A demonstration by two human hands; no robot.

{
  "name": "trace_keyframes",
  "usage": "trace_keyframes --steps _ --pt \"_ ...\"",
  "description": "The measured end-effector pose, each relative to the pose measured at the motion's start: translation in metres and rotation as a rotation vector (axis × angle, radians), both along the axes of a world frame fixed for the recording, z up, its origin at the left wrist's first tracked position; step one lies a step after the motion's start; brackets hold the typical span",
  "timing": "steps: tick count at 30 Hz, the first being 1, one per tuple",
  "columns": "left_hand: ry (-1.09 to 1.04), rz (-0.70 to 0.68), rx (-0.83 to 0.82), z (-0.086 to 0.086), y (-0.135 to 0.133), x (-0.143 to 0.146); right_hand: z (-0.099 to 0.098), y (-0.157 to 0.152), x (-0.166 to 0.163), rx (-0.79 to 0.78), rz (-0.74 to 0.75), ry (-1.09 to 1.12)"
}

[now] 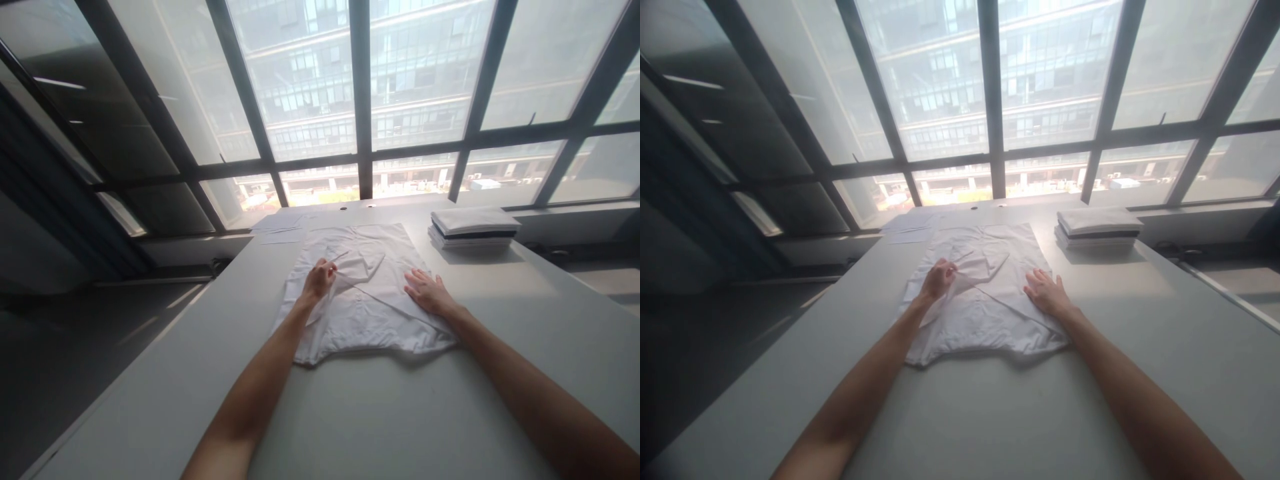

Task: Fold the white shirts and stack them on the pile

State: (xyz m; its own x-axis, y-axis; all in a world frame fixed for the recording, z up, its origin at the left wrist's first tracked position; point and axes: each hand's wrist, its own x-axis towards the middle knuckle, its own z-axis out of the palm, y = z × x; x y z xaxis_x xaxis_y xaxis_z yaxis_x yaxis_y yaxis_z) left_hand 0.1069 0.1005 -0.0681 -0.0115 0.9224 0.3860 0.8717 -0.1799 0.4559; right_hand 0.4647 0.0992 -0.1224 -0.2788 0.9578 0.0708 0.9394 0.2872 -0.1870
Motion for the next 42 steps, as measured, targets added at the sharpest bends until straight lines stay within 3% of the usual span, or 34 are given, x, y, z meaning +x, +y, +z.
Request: trace_keyframes --steps 4,8,11,15,18,21,25,29,33,36,39,42 --pt "-0.179 0.391 0.112 0.024 0.006 -0.038 0.0 -0.001 -0.001 -0.005 -0.008 0.003" --pt "-0.268 0.603 0.168 0.027 0.008 -0.06 0.001 -0.001 -0.002 0.001 -0.009 0.011" --pt "-0.291 0.597 0.13 0.009 0.006 -0.058 0.003 -0.003 -0.002 -0.009 -0.009 0.01" --pt "-0.232 0.459 0.073 -0.018 0.0 -0.048 0.006 -0.005 -0.003 -0.005 -0.005 0.006" --pt "-0.207 0.438 0.088 -0.019 -0.001 -0.058 0.006 -0.006 -0.003 0.004 -0.007 -0.001" --pt "-0.195 0.447 0.12 -0.003 -0.004 -0.093 0.005 -0.006 -0.003 0.007 -0.004 -0.002" --pt "-0.141 0.56 0.15 0.023 -0.025 -0.171 0.004 -0.006 -0.003 0.011 -0.004 0.016" --pt "-0.138 0.841 0.136 0.044 -0.066 -0.245 0.003 -0.005 -0.003 0.01 -0.01 0.041" --pt "-0.113 1.059 0.204 0.049 -0.094 -0.271 -0.003 -0.002 -0.001 0.023 -0.002 0.05" --pt "-0.025 0.889 0.26 0.039 -0.094 -0.246 -0.004 -0.002 0.0 0.043 0.003 0.042" --pt "0.139 0.469 0.323 0.019 -0.085 -0.185 0.001 -0.007 -0.002 0.173 0.003 0.018" --pt "0.227 0.103 0.169 -0.002 -0.078 -0.108 0.012 -0.014 -0.009 0.317 0.015 0.037"
